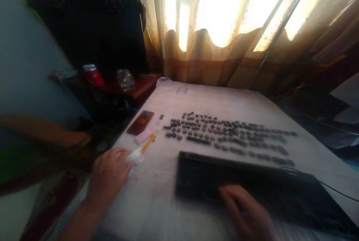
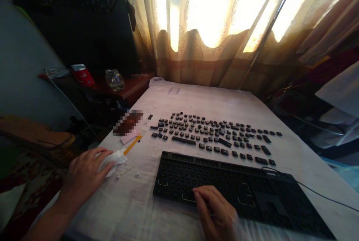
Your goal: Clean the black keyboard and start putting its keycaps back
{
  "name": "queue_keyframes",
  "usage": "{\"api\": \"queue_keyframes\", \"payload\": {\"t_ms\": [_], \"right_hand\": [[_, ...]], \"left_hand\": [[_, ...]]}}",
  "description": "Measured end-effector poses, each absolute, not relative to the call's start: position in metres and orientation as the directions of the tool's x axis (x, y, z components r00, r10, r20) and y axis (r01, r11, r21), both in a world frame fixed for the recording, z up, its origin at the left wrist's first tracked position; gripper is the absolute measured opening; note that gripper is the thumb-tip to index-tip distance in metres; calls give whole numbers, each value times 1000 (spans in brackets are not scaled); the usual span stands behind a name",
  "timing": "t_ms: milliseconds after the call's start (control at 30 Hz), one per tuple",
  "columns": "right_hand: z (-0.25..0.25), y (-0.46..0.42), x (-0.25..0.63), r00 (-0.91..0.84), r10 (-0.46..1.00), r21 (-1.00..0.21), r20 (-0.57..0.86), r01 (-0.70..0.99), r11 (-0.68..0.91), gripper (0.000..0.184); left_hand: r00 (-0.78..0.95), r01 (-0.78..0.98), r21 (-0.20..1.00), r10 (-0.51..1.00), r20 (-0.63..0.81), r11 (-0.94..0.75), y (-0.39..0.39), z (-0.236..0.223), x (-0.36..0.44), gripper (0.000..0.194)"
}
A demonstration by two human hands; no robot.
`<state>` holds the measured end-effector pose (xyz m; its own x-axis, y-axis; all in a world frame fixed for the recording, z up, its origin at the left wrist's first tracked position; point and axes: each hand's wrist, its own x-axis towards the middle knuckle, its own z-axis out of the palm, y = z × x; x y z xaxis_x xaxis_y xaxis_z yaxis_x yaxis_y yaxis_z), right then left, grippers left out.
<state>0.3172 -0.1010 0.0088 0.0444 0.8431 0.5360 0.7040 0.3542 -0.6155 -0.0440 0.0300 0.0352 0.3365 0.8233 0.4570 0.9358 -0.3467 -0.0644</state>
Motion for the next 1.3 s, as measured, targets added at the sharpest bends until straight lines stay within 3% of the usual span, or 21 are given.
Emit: {"api": "queue_keyframes", "payload": {"t_ms": [133, 267, 333, 433, 567, 700, 833, 967, 1100, 1200, 1300], "right_hand": [[7, -100, 319, 22, 840, -599, 543, 710, 369, 13], [9, -99, 312, 2, 837, -600, 547, 698, 391, 13], [10, -101, 311, 2, 845, -605, 535, 699, 381, 13], [11, -103, 311, 8, 843, -609, 537, 696, 381, 13], [17, -100, 309, -7, 841, -622, 541, 670, 405, 12], [21, -93, 286, -6, 822, -642, 570, 621, 449, 15], [16, -87, 251, 87, 799, -678, 596, 588, 441, 48], [8, -85, 239, 155, 737, -664, 658, 581, 470, 55], [5, -87, 266, 206, 754, -691, 623, 596, 409, 38], [5, -88, 296, 230, 830, -705, 508, 666, 246, 35], [12, -83, 314, 236, 860, -644, 452, 753, 132, 36]], "left_hand": [[356, 931, -61, 862, 361, -359, 40, 33, -47, 24], [350, 926, 6, 864, 362, -378, 49, 36, -39, 24], [330, 909, 116, 861, 386, -400, 54, 41, -37, 26], [227, 846, 373, 891, 393, -380, 58, 50, -34, 31], [29, 704, 681, 967, 253, -200, 52, 60, -21, 42], [16, 501, 845, 978, 207, -187, 37, 57, 15, 44], [161, 271, 950, 980, 112, -153, 8, 42, 70, 38], [418, 120, 986, 907, 58, -118, -16, 39, 109, 34], [675, 169, 925, 724, 143, -340, 4, 44, 105, 28], [547, 350, 784, 791, 273, -512, 40, 36, 90, 23], [468, 492, 651, 806, 362, -578, 67, 19, 83, 27]]}}
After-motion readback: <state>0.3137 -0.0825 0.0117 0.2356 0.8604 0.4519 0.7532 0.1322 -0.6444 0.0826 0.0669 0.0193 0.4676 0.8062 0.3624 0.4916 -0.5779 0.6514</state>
